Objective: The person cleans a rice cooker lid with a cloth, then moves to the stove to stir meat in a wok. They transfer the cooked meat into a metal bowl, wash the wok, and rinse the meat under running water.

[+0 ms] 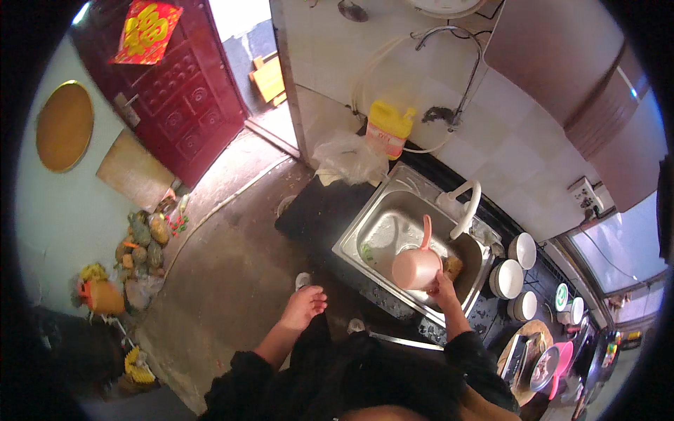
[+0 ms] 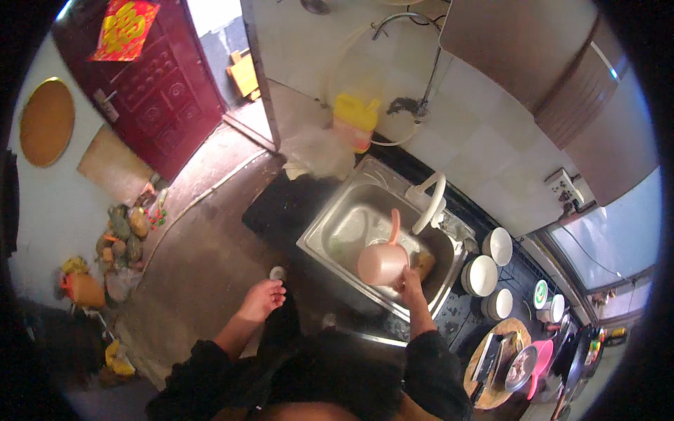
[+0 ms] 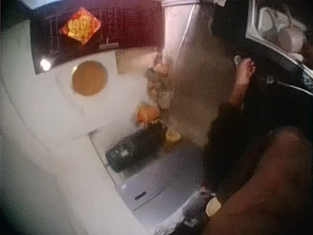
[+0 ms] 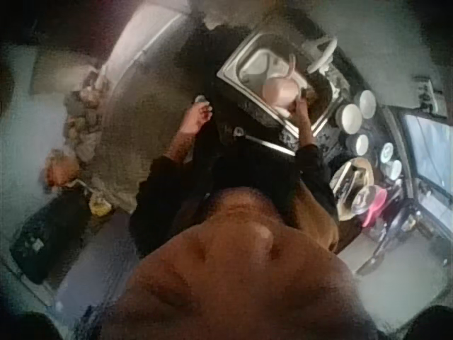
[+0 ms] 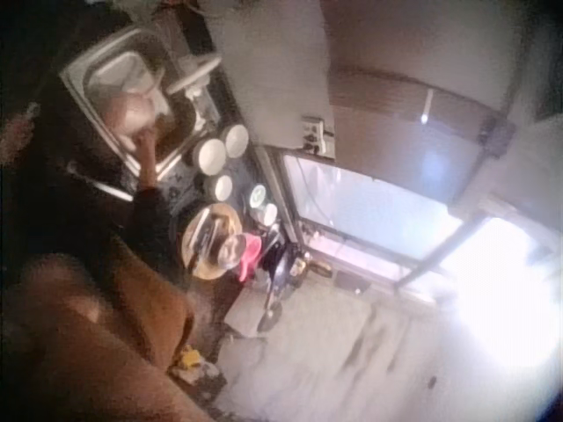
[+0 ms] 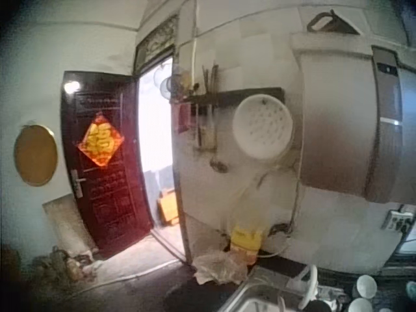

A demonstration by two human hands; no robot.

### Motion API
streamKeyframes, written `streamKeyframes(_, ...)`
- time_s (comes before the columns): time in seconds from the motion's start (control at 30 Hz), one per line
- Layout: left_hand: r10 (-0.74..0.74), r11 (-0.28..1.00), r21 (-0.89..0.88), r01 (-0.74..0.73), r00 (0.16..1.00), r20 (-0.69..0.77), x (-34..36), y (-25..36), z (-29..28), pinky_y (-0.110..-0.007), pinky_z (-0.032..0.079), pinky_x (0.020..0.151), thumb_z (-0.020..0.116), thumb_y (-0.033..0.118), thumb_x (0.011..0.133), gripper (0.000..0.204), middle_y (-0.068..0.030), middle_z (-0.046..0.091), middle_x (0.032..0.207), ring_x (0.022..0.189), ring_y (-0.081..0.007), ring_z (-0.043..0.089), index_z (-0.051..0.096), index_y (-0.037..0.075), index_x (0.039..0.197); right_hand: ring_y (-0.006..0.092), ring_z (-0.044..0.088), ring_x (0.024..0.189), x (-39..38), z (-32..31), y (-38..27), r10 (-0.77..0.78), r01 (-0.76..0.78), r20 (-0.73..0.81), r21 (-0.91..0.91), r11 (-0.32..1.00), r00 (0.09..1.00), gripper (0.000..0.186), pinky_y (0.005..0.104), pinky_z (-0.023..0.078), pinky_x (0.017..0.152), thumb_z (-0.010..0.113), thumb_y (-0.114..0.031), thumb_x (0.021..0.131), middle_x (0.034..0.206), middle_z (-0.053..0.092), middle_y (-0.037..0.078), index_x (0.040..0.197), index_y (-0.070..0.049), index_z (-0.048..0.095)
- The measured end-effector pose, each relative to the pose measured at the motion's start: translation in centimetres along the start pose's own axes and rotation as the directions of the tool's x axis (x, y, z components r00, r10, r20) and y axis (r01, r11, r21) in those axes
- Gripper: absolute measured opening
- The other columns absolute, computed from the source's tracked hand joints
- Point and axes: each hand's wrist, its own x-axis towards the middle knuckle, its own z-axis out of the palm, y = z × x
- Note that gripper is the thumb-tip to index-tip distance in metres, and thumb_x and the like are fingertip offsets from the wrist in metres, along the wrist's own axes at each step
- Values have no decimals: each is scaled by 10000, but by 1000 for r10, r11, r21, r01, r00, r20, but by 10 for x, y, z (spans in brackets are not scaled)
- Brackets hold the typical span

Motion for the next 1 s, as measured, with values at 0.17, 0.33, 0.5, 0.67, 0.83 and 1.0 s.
streamKeyframes(0.17, -103, 973, 223, 63, 980, 171, 63, 69, 41, -314, 498, 584, 650, 197, 865, 142, -81, 652, 818, 648, -198, 619, 585, 87, 926, 137, 470, 665, -31, 39, 2, 202, -166, -19, 496, 852, 979, 322, 340, 474, 683, 531, -480, 968, 865, 552, -21, 1040, -170, 579)
streamKeyframes(0.33, -166, 943, 326, 64, 941, 296, 99, 126, 57, -303, 505, 577, 632, 171, 852, 106, -64, 643, 782, 650, -186, 626, 600, 79, 894, 201, 560, 836, -41, 100, -8, 94, -3, -116, 615, 789, 989, 347, 396, 504, 726, 555, -438, 966, 1021, 580, 23, 1144, -142, 579)
streamKeyframes(0.5, -269, 731, 682, -16, 912, 310, 114, 162, 55, -355, 547, 735, 691, 244, 872, 522, -138, 611, 1127, 872, -201, 650, 471, 68, 1312, 124, 548, 739, -78, 180, -23, -469, 454, -328, -126, 882, 820, 310, 292, 484, 654, 513, -333, 1004, 848, 579, 22, 973, -33, 585)
streamKeyframes(0.67, 32, 646, 535, -545, 720, 694, 106, 207, 68, -357, 517, 878, 684, 208, 892, 757, -123, 425, 1386, 1180, -206, 528, 241, 162, 1504, 90, 499, 767, -94, 284, -97, -657, 589, -78, -372, 717, 750, 264, 249, 434, 703, 516, -262, 1006, 814, 553, -1, 939, -19, 593)
streamKeyframes(0.83, 444, 719, 58, -692, 522, 729, 90, 324, 108, -375, 509, 919, 605, 104, 922, 745, -74, 374, 1442, 1225, -219, 497, 171, 153, 1526, 80, 462, 692, -61, 397, -253, -682, 684, 61, -92, 724, 729, 342, 253, 445, 680, 486, -348, 1016, 800, 524, -22, 1104, -35, 596)
streamKeyframes(1.0, 650, 624, -131, -770, 419, 634, 70, 404, 100, -375, 517, 887, 524, 185, 979, 657, -251, 403, 1411, 1099, -289, 612, 162, 81, 1518, 99, 467, 664, -42, 522, -414, -707, 649, 279, 281, 707, 649, 415, 302, 475, 665, 473, -482, 999, 785, 529, -40, 1120, -100, 581)
